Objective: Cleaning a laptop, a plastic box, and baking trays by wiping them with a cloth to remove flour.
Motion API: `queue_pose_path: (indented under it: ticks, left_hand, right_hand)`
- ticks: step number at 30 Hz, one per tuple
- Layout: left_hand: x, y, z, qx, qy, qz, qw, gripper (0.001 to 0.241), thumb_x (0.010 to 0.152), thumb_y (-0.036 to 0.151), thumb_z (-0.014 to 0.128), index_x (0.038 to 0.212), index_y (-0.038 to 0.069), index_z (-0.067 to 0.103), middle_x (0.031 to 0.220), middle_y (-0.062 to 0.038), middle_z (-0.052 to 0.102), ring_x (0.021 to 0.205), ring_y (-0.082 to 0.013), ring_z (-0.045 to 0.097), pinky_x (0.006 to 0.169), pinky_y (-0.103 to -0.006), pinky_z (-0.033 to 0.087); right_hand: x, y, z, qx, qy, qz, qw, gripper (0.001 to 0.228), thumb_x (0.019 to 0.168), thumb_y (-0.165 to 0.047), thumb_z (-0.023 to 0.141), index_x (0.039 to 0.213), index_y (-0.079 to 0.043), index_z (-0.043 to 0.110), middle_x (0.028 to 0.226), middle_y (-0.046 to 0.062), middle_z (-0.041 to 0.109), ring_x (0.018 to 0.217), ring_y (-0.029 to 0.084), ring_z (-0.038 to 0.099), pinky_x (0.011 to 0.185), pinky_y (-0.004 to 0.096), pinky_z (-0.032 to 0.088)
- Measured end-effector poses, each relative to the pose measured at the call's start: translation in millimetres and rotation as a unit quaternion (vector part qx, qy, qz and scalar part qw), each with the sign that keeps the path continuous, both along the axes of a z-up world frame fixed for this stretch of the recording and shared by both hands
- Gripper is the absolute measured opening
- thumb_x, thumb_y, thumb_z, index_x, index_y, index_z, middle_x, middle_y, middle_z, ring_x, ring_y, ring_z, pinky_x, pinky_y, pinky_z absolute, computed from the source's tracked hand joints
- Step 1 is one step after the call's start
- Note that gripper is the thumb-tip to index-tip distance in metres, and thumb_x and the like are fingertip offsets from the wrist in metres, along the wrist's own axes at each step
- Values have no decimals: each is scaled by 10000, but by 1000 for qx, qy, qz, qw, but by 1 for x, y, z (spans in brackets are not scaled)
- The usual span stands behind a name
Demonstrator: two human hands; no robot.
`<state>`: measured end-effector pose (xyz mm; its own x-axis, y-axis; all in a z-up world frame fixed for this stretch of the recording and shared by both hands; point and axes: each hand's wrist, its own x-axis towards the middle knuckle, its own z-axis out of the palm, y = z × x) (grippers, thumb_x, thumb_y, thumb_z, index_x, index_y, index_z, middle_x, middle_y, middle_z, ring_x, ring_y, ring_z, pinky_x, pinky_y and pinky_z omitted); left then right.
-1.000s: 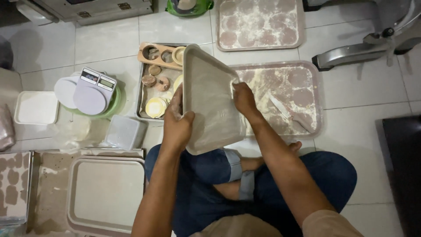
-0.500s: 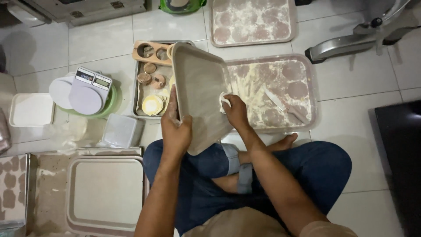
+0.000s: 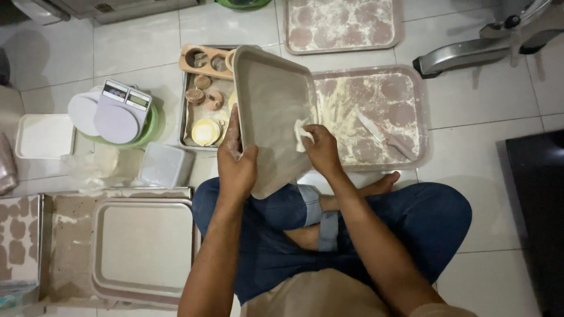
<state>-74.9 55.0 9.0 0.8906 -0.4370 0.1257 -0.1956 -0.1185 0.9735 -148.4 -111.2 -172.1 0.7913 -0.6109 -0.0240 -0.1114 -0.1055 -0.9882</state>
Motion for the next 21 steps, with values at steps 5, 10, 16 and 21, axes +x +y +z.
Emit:
queue_pose_path:
  ticks: [5, 10, 16, 21]
  left_hand:
    - [0, -4, 1, -1, 12, -8, 1000, 698, 897, -48, 509, 1573, 25, 347, 1558, -294, 425, 1418, -378, 453, 1134, -501, 442]
    - [-5, -5, 14, 20, 1, -6, 1000, 684, 944, -62, 486, 1592, 74, 314, 1567, -301, 405, 1397, -407, 475, 1118, -505, 479]
    - [-3, -6, 21, 32, -5, -6, 999, 666, 954, 6, 533, 1585, 97, 341, 1560, -305, 414, 1394, -457, 464, 1111, -543, 465]
    - [-8, -8, 26, 29, 18, 5, 999, 629, 985, 36, 524, 1584, 83, 338, 1565, -327, 388, 1434, -516, 371, 1142, -601, 387]
  right_hand:
    - [-13, 52, 102, -57, -170, 119, 977, 246, 889, -5, 739, 1134, -23, 715, 1083, 142, 647, 1087, 339, 667, 971, 440, 528]
    - [-13, 45, 48, -87, -216, 166, 958, 217, 889, -138, 793, 1092, -76, 747, 988, 88, 644, 914, 273, 675, 844, 392, 540]
    - [-18, 6, -9, -116, 52, 23, 992, 263, 917, -21, 673, 1175, 32, 681, 1057, 244, 670, 1048, 460, 678, 905, 529, 528]
    - [-22, 34, 87, 108, -115, -19, 987, 222, 985, -40, 650, 1199, 20, 638, 1086, 135, 695, 1074, 167, 609, 979, 413, 518]
